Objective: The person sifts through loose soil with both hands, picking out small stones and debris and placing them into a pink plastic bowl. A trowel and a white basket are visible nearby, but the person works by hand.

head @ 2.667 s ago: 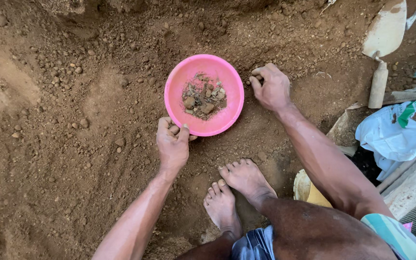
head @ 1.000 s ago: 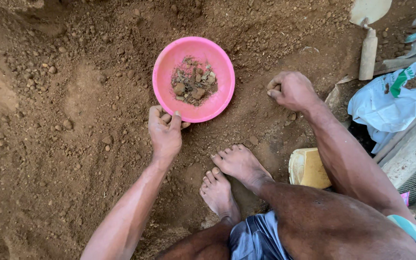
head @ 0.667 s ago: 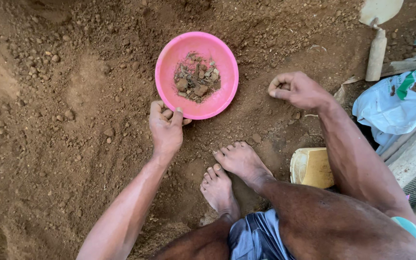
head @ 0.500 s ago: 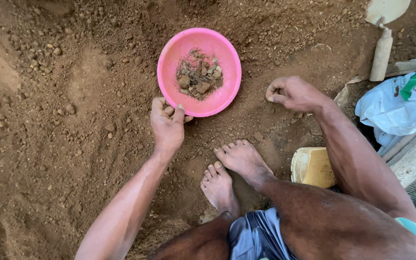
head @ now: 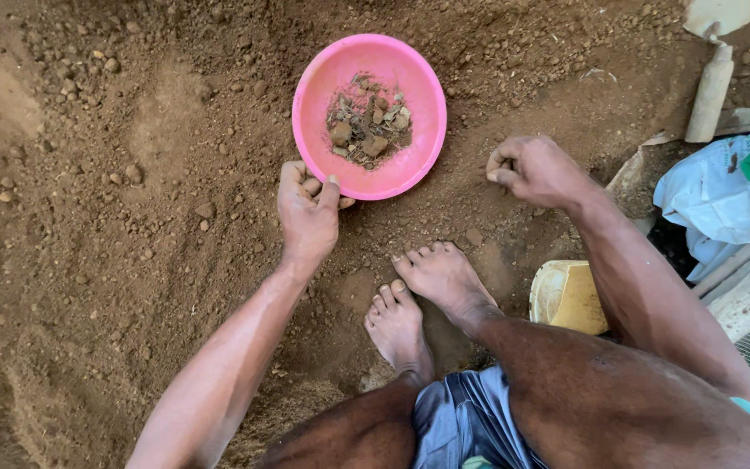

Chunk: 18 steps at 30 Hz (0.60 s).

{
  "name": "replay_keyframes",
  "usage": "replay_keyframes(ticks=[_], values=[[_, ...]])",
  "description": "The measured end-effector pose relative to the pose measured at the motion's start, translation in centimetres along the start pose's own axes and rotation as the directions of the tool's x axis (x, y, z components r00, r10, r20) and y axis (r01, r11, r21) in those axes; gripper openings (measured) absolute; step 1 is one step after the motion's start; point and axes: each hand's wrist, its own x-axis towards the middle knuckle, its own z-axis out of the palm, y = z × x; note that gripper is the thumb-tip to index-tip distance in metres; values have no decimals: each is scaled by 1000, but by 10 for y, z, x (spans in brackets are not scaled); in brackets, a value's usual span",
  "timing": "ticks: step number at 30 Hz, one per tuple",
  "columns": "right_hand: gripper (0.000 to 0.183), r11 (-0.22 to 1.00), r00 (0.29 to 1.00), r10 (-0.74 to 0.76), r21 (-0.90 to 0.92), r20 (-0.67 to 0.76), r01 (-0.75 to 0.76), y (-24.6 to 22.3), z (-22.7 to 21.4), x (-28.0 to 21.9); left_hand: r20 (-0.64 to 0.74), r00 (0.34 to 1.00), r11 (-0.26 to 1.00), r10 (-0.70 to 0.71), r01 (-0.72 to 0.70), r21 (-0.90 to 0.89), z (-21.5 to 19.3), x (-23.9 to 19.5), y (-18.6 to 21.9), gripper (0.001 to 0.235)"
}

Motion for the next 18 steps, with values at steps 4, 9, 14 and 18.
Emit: replay_keyframes(ticks=[4,9,14,18], values=[[14,900,1000,-15,436,25,3,-27,13,-18,-1,1000,1000,-9,9,29,-1,-5,5,16],[23,715,993,33,697,-115,57,-51,32,-18,4,998,996,-55,55,76,-2,-12,14,16],[14,973,967,-75,193,-245,125,-36,58,-27,-5,999,998,-54,54,41,-5,-11,12,15],[20,961,898,-276,-71,-344,268,-24,89,-41,-24,999,999,-36,36,18,-9,-8,2,15]])
